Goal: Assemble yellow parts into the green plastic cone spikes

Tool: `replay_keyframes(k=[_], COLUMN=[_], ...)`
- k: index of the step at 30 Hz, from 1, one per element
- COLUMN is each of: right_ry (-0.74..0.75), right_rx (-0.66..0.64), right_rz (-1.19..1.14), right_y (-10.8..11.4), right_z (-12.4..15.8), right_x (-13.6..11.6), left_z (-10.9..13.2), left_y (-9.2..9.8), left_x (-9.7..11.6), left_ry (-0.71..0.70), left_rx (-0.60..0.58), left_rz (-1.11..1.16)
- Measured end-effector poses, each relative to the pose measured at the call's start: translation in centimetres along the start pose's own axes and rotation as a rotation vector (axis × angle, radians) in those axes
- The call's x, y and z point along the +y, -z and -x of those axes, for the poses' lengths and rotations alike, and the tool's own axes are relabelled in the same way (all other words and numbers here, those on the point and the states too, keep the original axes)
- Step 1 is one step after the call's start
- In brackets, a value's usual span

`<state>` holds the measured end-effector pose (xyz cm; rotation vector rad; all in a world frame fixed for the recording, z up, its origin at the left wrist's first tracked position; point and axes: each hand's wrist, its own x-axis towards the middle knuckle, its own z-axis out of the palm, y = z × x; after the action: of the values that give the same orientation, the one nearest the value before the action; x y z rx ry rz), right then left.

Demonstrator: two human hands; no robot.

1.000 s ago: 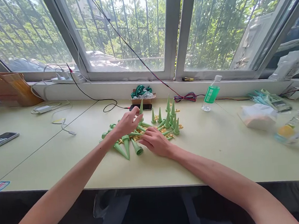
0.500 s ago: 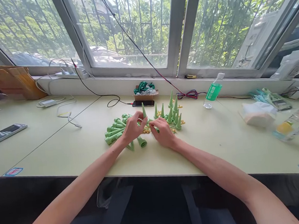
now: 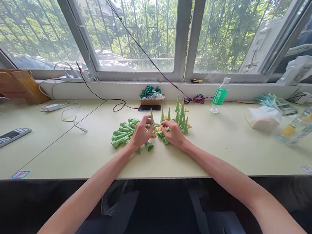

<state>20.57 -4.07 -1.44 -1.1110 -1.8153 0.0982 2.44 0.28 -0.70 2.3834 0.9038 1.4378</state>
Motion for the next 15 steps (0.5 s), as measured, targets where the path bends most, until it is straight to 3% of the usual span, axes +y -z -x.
replay_keyframes(k=[10, 15], right_ry=[0.224, 0.265], right_rx=[-0.218, -0.329], right_rz=[0.046, 0.124], right_y=[-0.3, -0.7], right_z=[0.6, 1.0], right_x=[-1.8, -2.1], left_z=[-0.1, -0.1], left_y=[-0.3, -0.4], left_x=[0.0, 0.0], left_ry=[0.055, 0.071], left_rx=[0.113, 0.143], left_rz=[0.064, 0.042])
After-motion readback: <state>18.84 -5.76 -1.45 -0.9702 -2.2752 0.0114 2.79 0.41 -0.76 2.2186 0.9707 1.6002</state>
